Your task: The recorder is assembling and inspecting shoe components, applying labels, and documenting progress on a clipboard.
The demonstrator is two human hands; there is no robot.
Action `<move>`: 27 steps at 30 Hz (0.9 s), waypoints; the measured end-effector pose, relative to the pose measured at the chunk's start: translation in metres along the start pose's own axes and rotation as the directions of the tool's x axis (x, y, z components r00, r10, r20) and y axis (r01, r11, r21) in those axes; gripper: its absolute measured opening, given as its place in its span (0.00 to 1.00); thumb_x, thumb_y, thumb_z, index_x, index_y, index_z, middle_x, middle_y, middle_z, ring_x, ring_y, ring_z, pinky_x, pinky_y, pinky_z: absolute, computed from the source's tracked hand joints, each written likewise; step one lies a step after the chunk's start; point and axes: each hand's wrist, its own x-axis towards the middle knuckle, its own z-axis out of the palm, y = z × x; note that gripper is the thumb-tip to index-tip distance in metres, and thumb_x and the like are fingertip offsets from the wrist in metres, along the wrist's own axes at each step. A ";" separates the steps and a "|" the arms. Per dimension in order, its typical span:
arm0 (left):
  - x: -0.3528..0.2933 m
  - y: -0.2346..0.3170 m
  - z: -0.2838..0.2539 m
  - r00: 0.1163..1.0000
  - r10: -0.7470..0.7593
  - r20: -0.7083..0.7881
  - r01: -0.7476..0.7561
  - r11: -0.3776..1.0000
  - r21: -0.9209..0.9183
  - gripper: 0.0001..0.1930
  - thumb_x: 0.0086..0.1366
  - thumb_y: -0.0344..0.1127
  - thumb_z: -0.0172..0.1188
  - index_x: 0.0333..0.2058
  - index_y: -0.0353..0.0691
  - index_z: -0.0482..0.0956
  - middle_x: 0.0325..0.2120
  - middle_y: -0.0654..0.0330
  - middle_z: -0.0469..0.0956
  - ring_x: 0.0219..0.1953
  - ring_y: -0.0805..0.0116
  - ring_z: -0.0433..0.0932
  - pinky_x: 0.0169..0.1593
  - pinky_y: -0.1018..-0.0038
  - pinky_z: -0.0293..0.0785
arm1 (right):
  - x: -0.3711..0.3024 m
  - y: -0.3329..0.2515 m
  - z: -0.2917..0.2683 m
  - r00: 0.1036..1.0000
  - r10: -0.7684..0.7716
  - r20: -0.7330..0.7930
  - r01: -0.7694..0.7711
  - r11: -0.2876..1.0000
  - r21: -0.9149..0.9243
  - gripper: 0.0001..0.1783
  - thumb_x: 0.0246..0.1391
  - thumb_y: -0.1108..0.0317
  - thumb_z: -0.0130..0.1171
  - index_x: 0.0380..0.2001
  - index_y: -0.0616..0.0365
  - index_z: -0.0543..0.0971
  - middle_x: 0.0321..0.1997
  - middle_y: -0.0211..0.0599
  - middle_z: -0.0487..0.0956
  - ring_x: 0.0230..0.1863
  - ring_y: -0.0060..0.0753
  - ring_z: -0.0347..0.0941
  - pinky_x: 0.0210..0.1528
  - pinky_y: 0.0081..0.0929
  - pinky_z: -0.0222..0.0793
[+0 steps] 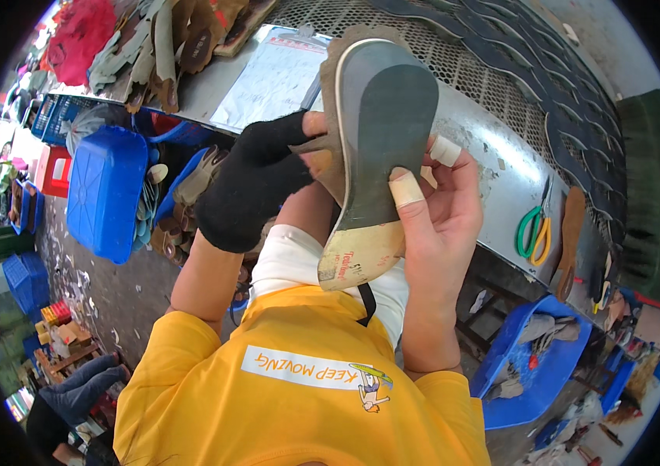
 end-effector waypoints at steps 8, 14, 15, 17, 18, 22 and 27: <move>0.009 -0.018 -0.006 0.988 0.071 -0.134 -0.095 0.978 -0.184 0.24 0.46 0.38 0.71 0.41 0.34 0.76 0.37 0.60 0.77 0.37 0.72 0.75 0.44 0.75 0.70 | -0.014 -0.009 0.012 0.952 -0.290 0.096 0.299 0.816 -0.495 0.17 0.47 0.80 0.59 0.43 0.64 0.72 0.42 0.39 0.72 0.39 0.28 0.73 0.39 0.19 0.69; 0.008 -0.027 -0.009 0.985 0.075 -0.154 -0.116 0.953 -0.280 0.39 0.41 0.52 0.74 0.48 0.36 0.70 0.41 0.58 0.76 0.42 0.66 0.76 0.45 0.71 0.73 | -0.006 -0.005 -0.020 0.964 -0.265 0.033 0.250 0.852 -0.460 0.17 0.48 0.75 0.58 0.45 0.62 0.74 0.43 0.38 0.74 0.40 0.26 0.71 0.41 0.21 0.67; 0.007 -0.025 -0.005 0.988 0.054 -0.148 -0.092 0.961 -0.263 0.43 0.40 0.55 0.73 0.52 0.38 0.67 0.43 0.58 0.75 0.43 0.64 0.76 0.47 0.67 0.74 | 0.002 0.002 -0.023 0.965 -0.261 0.024 0.243 0.854 -0.460 0.17 0.48 0.75 0.58 0.45 0.62 0.74 0.43 0.38 0.74 0.40 0.26 0.71 0.41 0.21 0.67; 0.009 -0.023 0.001 0.989 0.039 -0.143 -0.075 0.963 -0.257 0.43 0.40 0.56 0.73 0.51 0.37 0.67 0.42 0.58 0.75 0.42 0.64 0.76 0.46 0.68 0.75 | 0.015 0.017 -0.024 0.974 -0.180 0.137 0.216 0.921 -0.323 0.19 0.49 0.72 0.58 0.47 0.62 0.73 0.44 0.35 0.75 0.43 0.23 0.70 0.47 0.22 0.64; 0.010 -0.023 0.003 0.990 0.031 -0.140 -0.067 0.965 -0.255 0.43 0.40 0.57 0.73 0.51 0.37 0.68 0.42 0.57 0.75 0.42 0.64 0.77 0.46 0.68 0.75 | 0.019 0.018 -0.021 0.977 0.062 0.205 -0.038 0.992 -0.118 0.21 0.49 0.70 0.59 0.48 0.62 0.73 0.47 0.35 0.74 0.46 0.22 0.68 0.52 0.23 0.60; 0.015 -0.031 -0.008 0.995 -0.012 -0.096 -0.012 0.971 -0.238 0.45 0.40 0.56 0.73 0.52 0.32 0.68 0.44 0.58 0.76 0.46 0.67 0.75 0.48 0.71 0.72 | 0.023 0.029 -0.029 0.879 0.294 0.374 -0.362 0.924 0.124 0.20 0.49 0.72 0.59 0.48 0.62 0.74 0.46 0.32 0.75 0.44 0.19 0.69 0.49 0.21 0.63; 0.014 -0.033 0.001 0.965 0.064 -0.254 -0.089 0.992 -0.088 0.34 0.52 0.51 0.66 0.50 0.31 0.70 0.43 0.58 0.76 0.43 0.67 0.76 0.48 0.71 0.73 | 0.019 0.033 -0.033 0.870 0.309 0.385 -0.375 0.921 0.109 0.17 0.47 0.77 0.59 0.43 0.63 0.75 0.39 0.27 0.77 0.41 0.19 0.72 0.49 0.19 0.64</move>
